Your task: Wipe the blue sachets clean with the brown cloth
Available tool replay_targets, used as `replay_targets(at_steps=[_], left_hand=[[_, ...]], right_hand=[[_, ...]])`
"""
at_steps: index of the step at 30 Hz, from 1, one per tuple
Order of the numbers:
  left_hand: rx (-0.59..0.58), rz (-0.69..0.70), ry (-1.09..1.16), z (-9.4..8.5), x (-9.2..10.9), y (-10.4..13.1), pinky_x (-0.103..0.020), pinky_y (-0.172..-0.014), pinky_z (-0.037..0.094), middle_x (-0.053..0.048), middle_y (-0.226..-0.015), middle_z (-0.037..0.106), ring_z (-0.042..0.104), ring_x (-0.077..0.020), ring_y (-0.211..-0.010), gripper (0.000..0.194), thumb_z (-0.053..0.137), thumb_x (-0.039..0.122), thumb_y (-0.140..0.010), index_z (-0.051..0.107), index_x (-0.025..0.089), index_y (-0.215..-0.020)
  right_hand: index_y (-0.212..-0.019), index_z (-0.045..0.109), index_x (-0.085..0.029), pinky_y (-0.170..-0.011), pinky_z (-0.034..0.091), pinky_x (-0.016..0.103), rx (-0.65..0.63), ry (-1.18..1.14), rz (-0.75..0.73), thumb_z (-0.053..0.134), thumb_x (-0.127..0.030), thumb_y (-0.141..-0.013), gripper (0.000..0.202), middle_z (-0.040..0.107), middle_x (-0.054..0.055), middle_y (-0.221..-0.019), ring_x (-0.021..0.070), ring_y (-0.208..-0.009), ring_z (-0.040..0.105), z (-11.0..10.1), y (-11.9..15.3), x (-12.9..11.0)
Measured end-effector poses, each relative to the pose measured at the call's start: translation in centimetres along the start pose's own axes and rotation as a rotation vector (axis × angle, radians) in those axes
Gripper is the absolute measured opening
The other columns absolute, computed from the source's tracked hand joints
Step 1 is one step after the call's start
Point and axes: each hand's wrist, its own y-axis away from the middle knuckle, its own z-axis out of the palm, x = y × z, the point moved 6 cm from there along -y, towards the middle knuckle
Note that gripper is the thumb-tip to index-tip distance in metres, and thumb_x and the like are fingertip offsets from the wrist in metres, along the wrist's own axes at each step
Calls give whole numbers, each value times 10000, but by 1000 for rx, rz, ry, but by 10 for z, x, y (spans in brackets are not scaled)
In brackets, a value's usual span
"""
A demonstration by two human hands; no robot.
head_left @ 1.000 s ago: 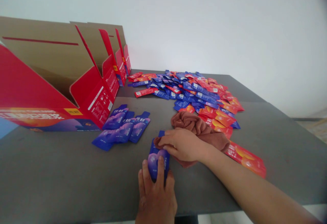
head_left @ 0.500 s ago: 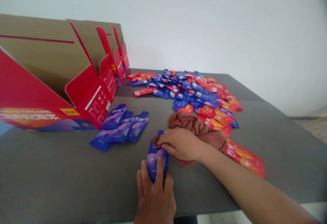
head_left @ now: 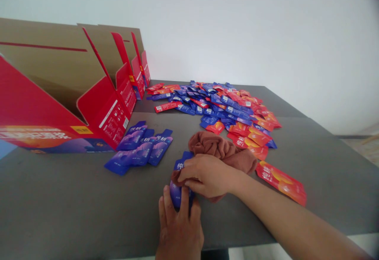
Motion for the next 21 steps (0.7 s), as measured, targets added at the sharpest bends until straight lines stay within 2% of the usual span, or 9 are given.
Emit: replay_targets(at_steps=[3,8,12,14,21], left_hand=[[12,-5,-7,-1,0,0,-564,-972,377,-44,-1232,575,379,-429,-1218,374,701,320,-648,658,280,-1018],[-2,31,-44,-1,2,0,-558,-984,366,-35,-1303,519,338,-412,-1251,273,673,322,-673,676,269,-941],[-2,26,-58,-2,2,-1,-569,-976,371,-38,-1293,529,360,-420,-1233,300,692,318,-651,673,269,-946],[-7,18,-50,-2,3,-1,-574,-975,372,-40,-1289,534,371,-424,-1225,312,704,304,-640,672,269,-949],[11,-27,17,-8,4,-4,-571,-974,392,-46,-1226,587,408,-435,-1201,358,754,259,-585,682,259,-935]], right_hand=[[-1002,633,-224,-734,359,284,9,19,42,473,-230,-857,216,632,16,-916,160,-820,557,1,-1,3],[-1046,635,-221,-741,373,279,28,71,249,430,-240,-891,257,633,45,-955,169,-866,570,-1,-1,28],[-1049,636,-202,-783,375,287,64,105,347,421,-231,-900,263,643,59,-979,179,-921,566,-5,2,40],[-1042,636,-202,-763,381,284,58,94,318,426,-227,-895,257,641,56,-974,174,-897,571,-6,2,38],[-1007,632,-211,-755,389,266,-12,-23,45,473,-219,-862,216,630,29,-929,155,-861,571,-2,1,6]])
